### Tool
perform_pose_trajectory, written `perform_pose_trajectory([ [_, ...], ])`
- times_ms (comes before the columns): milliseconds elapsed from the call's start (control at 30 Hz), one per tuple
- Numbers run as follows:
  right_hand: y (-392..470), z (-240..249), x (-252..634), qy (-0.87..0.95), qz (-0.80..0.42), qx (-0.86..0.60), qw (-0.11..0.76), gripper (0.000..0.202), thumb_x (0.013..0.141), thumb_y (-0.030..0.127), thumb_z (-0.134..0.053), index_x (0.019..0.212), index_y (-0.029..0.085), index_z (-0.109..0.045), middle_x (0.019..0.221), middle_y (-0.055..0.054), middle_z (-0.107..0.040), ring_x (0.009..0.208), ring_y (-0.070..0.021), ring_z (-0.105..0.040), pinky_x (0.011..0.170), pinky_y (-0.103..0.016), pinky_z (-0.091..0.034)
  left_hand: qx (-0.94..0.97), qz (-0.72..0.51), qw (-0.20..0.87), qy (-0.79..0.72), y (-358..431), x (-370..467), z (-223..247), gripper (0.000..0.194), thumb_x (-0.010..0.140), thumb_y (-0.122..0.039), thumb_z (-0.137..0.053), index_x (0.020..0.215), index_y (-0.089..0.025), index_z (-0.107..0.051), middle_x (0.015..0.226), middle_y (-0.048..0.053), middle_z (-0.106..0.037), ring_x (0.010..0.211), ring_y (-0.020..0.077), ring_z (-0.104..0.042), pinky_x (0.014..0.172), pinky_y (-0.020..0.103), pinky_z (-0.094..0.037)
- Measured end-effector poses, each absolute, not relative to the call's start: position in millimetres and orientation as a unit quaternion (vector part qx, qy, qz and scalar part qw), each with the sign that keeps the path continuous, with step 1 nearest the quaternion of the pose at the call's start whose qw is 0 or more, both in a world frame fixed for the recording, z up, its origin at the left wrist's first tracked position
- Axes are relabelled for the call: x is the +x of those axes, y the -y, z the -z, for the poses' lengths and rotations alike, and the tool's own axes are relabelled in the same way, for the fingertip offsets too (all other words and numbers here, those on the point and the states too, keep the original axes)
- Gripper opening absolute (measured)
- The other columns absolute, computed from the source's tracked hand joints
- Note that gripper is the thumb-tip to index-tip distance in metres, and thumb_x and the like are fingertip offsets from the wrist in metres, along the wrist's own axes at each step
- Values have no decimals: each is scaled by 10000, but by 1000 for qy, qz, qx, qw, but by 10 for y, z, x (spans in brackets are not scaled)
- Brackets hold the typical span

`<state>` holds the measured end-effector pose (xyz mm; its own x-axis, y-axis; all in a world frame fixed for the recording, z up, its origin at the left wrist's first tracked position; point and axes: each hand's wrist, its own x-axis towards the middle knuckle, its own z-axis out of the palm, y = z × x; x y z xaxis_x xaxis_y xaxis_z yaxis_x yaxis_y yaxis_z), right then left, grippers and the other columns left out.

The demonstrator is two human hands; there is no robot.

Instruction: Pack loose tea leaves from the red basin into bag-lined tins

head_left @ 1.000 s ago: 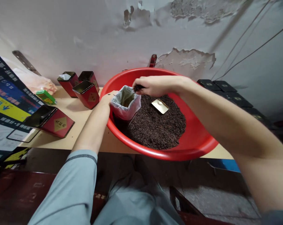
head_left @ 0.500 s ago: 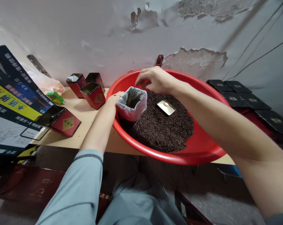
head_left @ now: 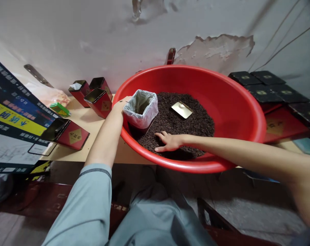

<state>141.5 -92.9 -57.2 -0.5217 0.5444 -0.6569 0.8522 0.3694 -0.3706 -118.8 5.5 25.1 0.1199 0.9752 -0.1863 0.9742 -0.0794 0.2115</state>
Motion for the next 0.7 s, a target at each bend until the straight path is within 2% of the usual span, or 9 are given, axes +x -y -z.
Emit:
perform_pose_trajectory([
  [100, 1013, 486, 1370, -816, 334, 422, 212, 1068, 926, 730, -577, 1725, 130, -201, 1748, -281, -242, 1539, -474, -425, 1255, -548, -385, 734, 3, 157, -660, -75, -1211, -245, 475, 883, -358, -630, 1316, -216, -766, 1373, 100, -762, 1261, 306, -730, 1035, 297, -562],
  [200, 1033, 416, 1377, -837, 313, 396, 211, 869, 975, 605, -560, 1628, 62, -381, 1629, -309, -425, 1369, -445, -608, 1161, -499, -489, 731, -4, 162, -663, -95, -1236, -210, 469, 852, -320, -631, 1288, -226, -776, 1381, 76, -760, 1258, 311, -731, 1047, 304, -563],
  [300, 1024, 365, 1375, -854, 303, 373, 197, 741, 995, 500, -587, 1574, 56, -459, 1518, -273, -578, 1339, -396, -641, 1121, -442, -513, 727, -34, 159, -667, -83, -1251, -185, 526, 884, -343, -598, 1389, -262, -719, 1440, 57, -728, 1313, 311, -702, 1097, 338, -548],
  [433, 962, 292, 1379, -859, 294, 369, 200, 674, 996, 469, -643, 1531, 73, -538, 1410, -233, -687, 1251, -359, -699, 997, -385, -549, 720, -44, 151, -676, -55, -1250, -189, 575, 928, -344, -564, 1491, -256, -642, 1479, 67, -700, 1381, 306, -656, 1120, 340, -530],
  [567, 815, 228, 1452, -876, 274, 346, 193, 497, 1005, 442, -636, 1380, 118, -670, 1262, -186, -761, 1063, -296, -746, 843, -332, -533, 722, -28, 159, -673, -102, -1258, -162, 483, 946, -321, -567, 1395, -218, -711, 1391, 77, -752, 1315, 296, -695, 1054, 318, -556],
  [700, 578, 8, 1610, -892, 245, 348, 150, 437, 1020, 465, -589, 1310, 152, -683, 1180, -148, -778, 963, -254, -725, 797, -318, -509, 737, -40, 162, -656, -163, -1270, -108, 374, 969, -313, -623, 1293, -167, -741, 1369, 65, -765, 1188, 214, -725, 1013, 251, -540],
])
